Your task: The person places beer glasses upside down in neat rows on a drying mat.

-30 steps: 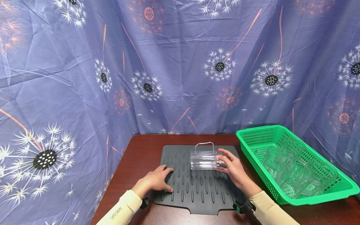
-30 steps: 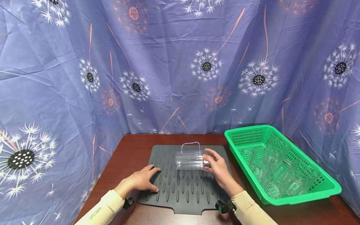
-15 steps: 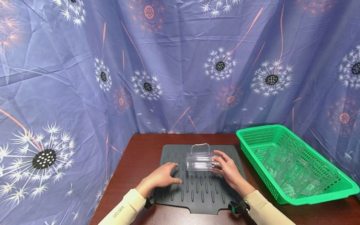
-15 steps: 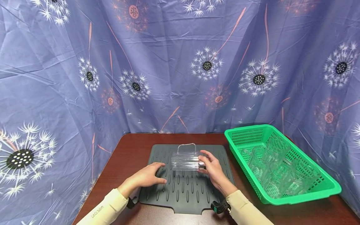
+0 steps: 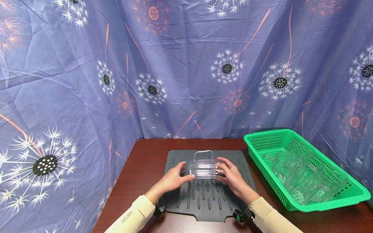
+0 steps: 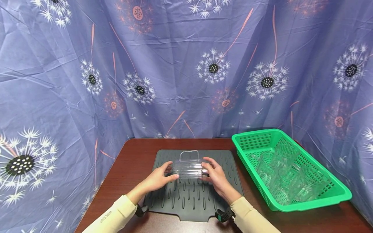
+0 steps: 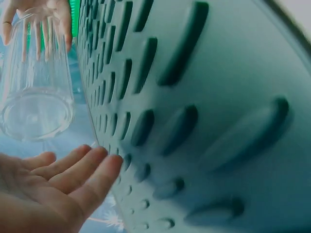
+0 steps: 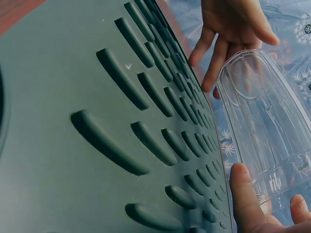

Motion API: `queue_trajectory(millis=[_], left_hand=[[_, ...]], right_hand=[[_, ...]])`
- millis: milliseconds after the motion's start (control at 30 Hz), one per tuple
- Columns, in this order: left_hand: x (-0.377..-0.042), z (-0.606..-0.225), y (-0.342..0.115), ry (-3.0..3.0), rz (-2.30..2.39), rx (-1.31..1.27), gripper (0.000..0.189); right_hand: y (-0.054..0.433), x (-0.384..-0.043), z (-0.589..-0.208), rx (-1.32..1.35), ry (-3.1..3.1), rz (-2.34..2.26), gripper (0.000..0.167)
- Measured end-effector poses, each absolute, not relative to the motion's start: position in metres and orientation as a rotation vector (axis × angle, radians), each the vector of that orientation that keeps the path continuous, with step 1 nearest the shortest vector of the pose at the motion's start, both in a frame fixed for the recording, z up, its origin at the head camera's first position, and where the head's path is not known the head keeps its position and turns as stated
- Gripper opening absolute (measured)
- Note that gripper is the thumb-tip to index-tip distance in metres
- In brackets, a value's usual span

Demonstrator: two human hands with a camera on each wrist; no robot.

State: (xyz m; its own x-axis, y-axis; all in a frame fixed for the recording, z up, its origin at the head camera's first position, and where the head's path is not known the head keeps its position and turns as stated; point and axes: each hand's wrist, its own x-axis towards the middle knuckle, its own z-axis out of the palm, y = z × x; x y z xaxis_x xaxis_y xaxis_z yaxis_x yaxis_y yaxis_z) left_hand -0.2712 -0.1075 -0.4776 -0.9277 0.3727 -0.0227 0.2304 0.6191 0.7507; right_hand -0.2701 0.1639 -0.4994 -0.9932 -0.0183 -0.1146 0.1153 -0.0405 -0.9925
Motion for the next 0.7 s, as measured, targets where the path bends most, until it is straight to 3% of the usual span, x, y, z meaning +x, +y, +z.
queue_trajectory(millis=[700], left_hand=[[-0.283,-0.487,-0.09,2.441,1.688,0.387,0.072]], right_hand=[[0.149,-0.271,-0.504,0.094,2.099,-2.189,0.053]])
